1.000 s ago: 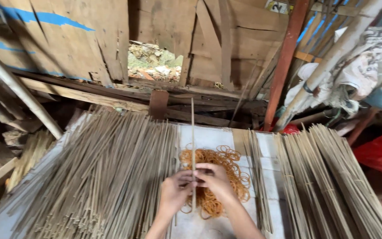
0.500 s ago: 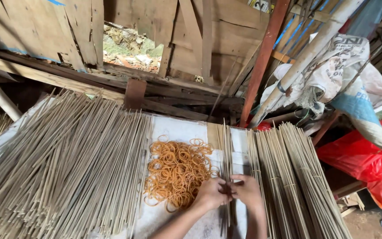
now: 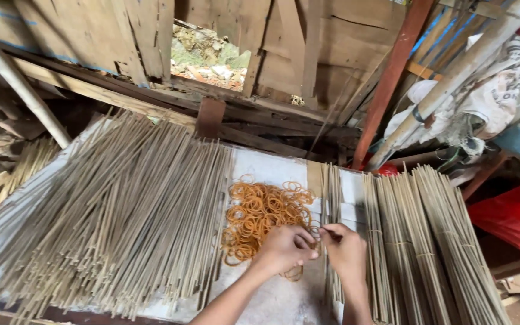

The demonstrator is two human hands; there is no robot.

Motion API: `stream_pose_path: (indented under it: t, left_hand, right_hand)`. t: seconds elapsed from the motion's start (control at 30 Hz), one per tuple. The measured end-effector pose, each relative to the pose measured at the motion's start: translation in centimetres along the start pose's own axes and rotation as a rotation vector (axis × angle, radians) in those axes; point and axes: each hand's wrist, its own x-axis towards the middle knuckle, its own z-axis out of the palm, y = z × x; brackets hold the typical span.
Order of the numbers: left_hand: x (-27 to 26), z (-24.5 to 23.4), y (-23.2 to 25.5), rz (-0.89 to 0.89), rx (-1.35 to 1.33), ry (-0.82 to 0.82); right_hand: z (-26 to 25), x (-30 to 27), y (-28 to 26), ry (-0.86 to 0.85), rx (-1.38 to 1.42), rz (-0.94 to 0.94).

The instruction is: Bundling thin wooden sticks together using rubber bands in a workshop setting.

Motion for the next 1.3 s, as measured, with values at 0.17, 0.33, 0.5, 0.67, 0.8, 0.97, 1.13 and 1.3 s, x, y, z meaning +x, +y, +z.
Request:
stream_pose_path:
  t: [0.17,0.33,0.5,0.67,0.8,0.97,1.13,1.3]
  left_hand:
    - [-1.5,-8.0,-4.7,-0.101,0.277,0.34]
    - [2.5,-12.1,-16.2,-0.113,0.44,0.602]
    - [3.8,-12.0,-19.4,-0.126,0.444,0.594]
    - [1.7,-11.7,-16.7,-0.113,0.455,0.574]
    - [0.9,-11.7,-16.1,-0.079,0.398,0.579]
    - [0.9,-11.8,-16.3,-0.067,0.393,0.589]
    - [-0.2,-11.8,-15.4,-0.066,0.363,0.584]
    - [-0.7,-12.0,-14.6,-0.07,0.304,0.512]
  right_hand:
    - [2.6,-2.5,-9.4,-0.375,0.102,-0.031]
    - [8.9,-2.3,-13.9,-0.564,0.261,-0.078]
    - [19.3,0.9,-11.6,-0.549,0.067,-0.046]
    - [22.1,1.9,-11.1,-0.55,0.035,0.013]
    - [18.5,1.0,-13.3,-0.654,0.008,0.038]
    - [18.2,0.3,-13.9,-0.706,-0.042,0.057]
    - [18.8,0.1,-14.4,-0.682,-0.048,0.042]
    - [18.5,0.3,-13.9,-0.673,0.013,0.064]
